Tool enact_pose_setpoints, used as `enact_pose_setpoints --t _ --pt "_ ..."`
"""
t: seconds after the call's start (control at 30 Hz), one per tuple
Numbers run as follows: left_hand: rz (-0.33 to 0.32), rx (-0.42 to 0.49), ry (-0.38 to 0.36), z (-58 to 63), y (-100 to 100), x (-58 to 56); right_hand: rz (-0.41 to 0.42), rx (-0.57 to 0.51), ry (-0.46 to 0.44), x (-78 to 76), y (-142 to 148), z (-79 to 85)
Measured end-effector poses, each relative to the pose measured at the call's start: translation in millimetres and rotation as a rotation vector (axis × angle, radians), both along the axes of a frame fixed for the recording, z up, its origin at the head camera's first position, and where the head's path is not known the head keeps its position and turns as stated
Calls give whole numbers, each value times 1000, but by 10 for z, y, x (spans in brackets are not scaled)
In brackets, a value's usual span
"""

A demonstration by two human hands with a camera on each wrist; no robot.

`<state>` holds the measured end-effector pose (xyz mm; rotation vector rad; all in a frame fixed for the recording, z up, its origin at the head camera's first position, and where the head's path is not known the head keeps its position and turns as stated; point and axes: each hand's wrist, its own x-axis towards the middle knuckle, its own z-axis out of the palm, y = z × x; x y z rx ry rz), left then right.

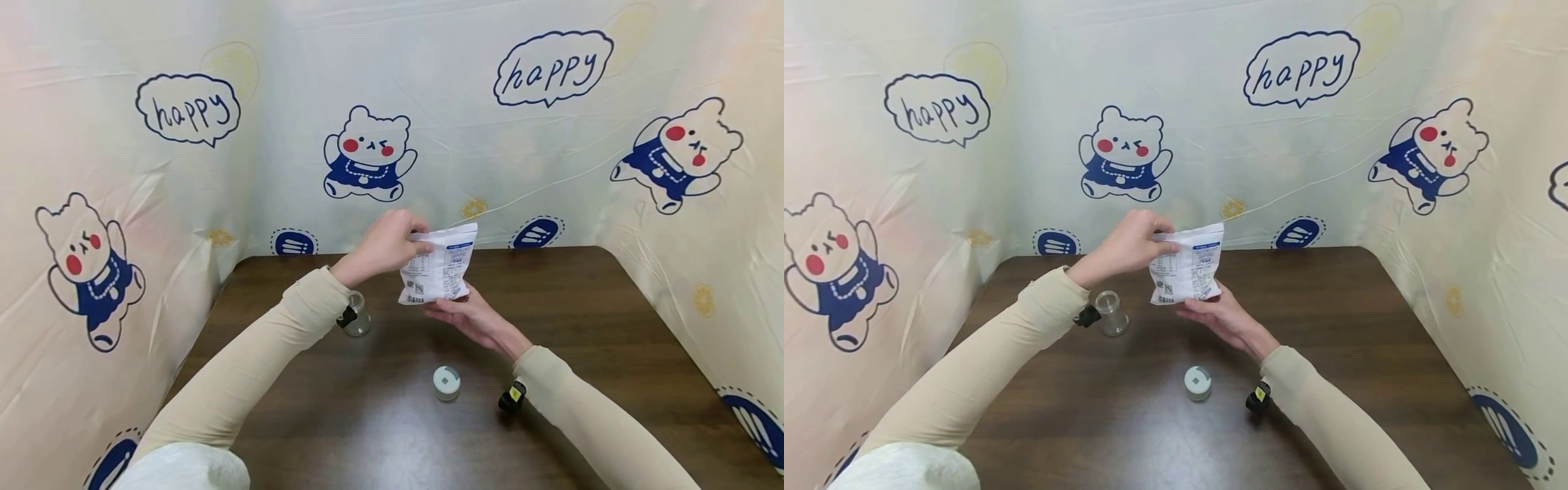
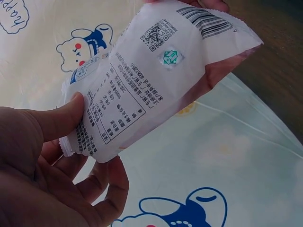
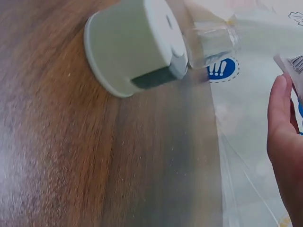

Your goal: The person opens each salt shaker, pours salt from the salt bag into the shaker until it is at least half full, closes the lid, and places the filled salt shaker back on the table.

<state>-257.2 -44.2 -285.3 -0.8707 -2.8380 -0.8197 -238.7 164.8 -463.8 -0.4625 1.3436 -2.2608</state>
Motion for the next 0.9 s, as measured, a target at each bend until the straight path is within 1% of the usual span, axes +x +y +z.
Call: enact_pose_setpoints --t 0.17,0.37,0.53,0.63,0.77,0.9 --pt "7 21 -18 -25 -39 -3 -18 -24 -29 17 -36 17" --pt "4 26 -48 -26 -89 5 -50 -4 -27 17 -69 28" --pt "-40 35 -58 -27 -141 -17 -78 14 -5 21 -90 32" --pt "-73 42 -97 -30 -191 -39 -83 21 12 21 -105 26" --pt "-110 37 -153 -28 -265 -63 -83 32 11 17 -115 12" --pt "-129 46 -197 -3 -340 -75 -76 54 12 11 -122 12"
